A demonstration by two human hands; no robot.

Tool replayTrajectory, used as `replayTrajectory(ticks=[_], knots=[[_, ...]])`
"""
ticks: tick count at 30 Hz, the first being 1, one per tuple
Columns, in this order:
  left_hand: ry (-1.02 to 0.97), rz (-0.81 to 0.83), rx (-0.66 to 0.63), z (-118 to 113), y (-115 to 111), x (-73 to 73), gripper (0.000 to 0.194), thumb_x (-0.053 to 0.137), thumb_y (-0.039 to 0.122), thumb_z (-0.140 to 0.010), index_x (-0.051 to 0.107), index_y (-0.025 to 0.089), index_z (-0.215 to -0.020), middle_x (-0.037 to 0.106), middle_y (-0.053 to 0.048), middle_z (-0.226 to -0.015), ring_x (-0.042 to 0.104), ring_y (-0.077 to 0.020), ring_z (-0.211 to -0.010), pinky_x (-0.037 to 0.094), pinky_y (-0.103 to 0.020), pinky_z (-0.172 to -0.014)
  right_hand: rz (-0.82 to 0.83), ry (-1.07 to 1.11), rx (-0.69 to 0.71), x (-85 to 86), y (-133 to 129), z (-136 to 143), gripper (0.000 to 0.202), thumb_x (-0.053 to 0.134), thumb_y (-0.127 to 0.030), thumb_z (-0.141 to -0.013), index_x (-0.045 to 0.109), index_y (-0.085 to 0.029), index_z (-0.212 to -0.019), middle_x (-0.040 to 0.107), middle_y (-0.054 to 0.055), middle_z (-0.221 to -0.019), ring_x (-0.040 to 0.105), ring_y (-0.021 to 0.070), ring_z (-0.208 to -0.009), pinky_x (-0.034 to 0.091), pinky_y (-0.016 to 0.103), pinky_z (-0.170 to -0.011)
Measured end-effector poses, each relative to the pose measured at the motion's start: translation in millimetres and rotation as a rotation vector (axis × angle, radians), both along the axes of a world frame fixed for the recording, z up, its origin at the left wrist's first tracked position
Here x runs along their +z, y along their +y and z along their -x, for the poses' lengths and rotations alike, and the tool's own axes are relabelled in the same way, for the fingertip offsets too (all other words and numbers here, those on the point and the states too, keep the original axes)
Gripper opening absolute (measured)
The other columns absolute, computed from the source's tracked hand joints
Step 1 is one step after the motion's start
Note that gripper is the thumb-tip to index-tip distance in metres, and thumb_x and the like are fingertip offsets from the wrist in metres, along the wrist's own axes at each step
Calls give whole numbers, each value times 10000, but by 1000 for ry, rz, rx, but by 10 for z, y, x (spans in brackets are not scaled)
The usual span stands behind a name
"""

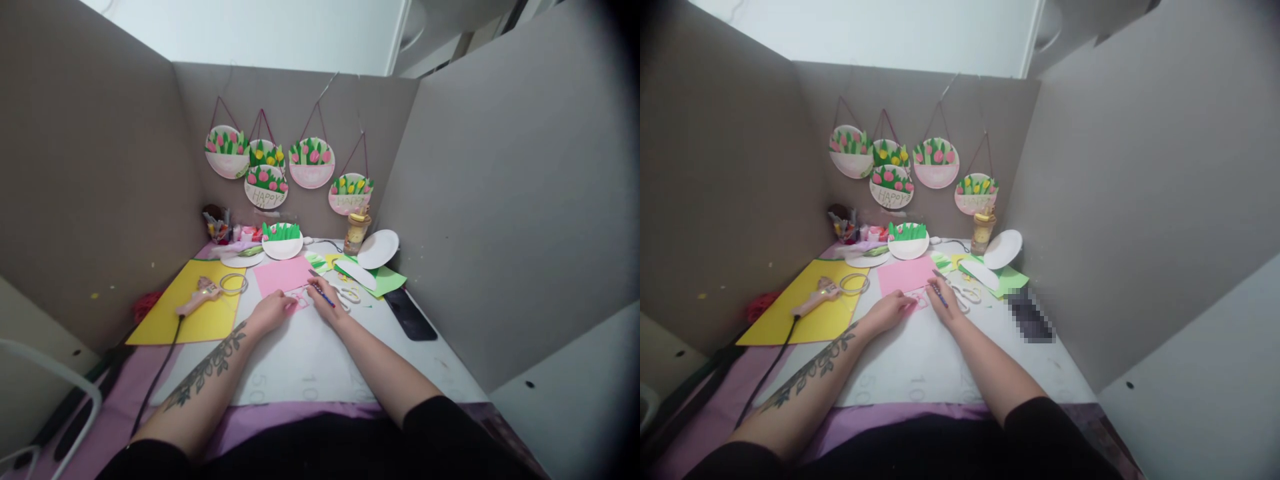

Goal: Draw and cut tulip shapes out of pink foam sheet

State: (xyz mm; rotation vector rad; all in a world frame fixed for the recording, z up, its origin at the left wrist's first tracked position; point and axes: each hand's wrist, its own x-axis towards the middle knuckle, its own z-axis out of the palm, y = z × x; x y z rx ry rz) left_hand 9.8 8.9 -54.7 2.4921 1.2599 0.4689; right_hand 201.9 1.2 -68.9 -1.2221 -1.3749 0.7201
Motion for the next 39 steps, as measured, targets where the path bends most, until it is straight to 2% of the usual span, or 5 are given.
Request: replayTrajectory(ticks=[2,6,9,15,39], knots=[[27,-18,-1,3,5,5,330,413,312,-894,683,265,-1078,579,-78,-913,590,-194,-832,395,-277,-745,-41,-58,32,11,-11,12,255,543,-395,-776,594,-204,-938,625,27,-885,568,170,-800,442,287,-699],[73,-47,14,6,0,38,353,383,345,-906,677,273,-1089,589,-74,-924,597,-187,-836,406,-271,-750,51,-52,98,54,-28,56,220,474,-397,-811,551,-204,-736,521,-22,-612,492,147,-594,386,260,-564],[100,-46,33,10,-8,71,356,386,381,-902,687,280,-1064,588,-69,-887,592,-181,-788,407,-268,-712,92,-30,128,50,-22,81,131,557,-325,-724,497,-210,-706,456,-58,-553,426,121,-523,328,233,-508],[111,-39,35,27,17,85,325,428,386,-875,709,270,-989,579,-59,-829,573,-170,-735,392,-253,-655,26,-60,56,-20,86,117,273,628,-333,-650,410,-202,-552,411,-66,-516,401,109,-533,322,232,-537],[102,14,-70,62,41,154,292,500,320,-804,705,219,-984,552,-47,-795,521,-158,-703,382,-240,-676,54,-127,-9,-200,260,141,247,593,-344,-674,409,-216,-572,439,-71,-450,434,122,-471,311,227,-473]])
